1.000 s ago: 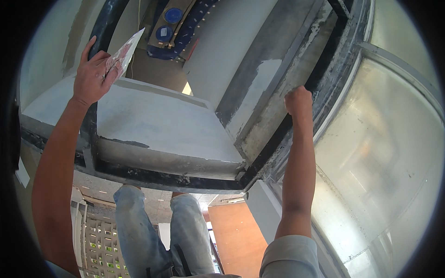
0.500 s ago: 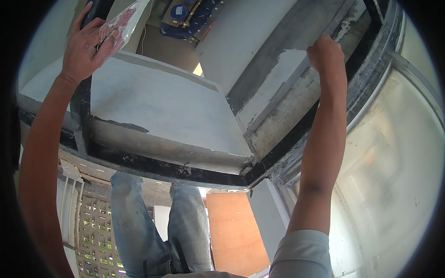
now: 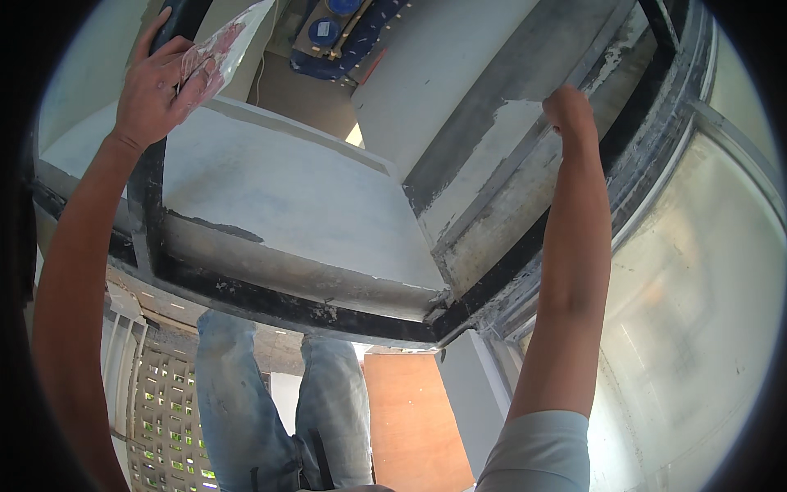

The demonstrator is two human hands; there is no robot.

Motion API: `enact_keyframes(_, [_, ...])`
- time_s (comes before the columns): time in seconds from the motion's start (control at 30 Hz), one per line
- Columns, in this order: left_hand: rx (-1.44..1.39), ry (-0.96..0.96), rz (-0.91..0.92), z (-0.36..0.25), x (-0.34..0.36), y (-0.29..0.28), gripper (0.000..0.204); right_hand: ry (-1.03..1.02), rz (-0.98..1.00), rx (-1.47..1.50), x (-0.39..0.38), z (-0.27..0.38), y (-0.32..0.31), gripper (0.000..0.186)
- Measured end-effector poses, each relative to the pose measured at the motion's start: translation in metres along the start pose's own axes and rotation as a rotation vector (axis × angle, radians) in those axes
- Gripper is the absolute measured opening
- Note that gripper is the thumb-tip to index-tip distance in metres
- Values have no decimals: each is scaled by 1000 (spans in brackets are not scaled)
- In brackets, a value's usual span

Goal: The person applies plaster to the corners and edges of a structural frame using a putty knife, scraping and smoothing the material into place while holding a hawk with additional plaster.

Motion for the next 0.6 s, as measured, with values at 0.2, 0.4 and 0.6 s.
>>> enact_keyframes(0.2, [63,-10,-64,-10,-12,0,15,45,21,151,-2,19,-25,32])
enact_keyframes(0.4, [-33,-37,50,-5,-7,2,13,59,-70,83,19,4,-14,22])
enact_keyframes(0.6, [-33,8,-2,-9,-2,4,12,179,46,52,1,-42,25,19])
Point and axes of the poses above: each hand's wrist, its own x-axis towards the middle knuckle, its own y-axis out of the palm, z = x × y, the point moved 4 cm from there along x, towards the middle knuckle, and after that the axes turned 14 degrees about x, right-handed, at the moved point
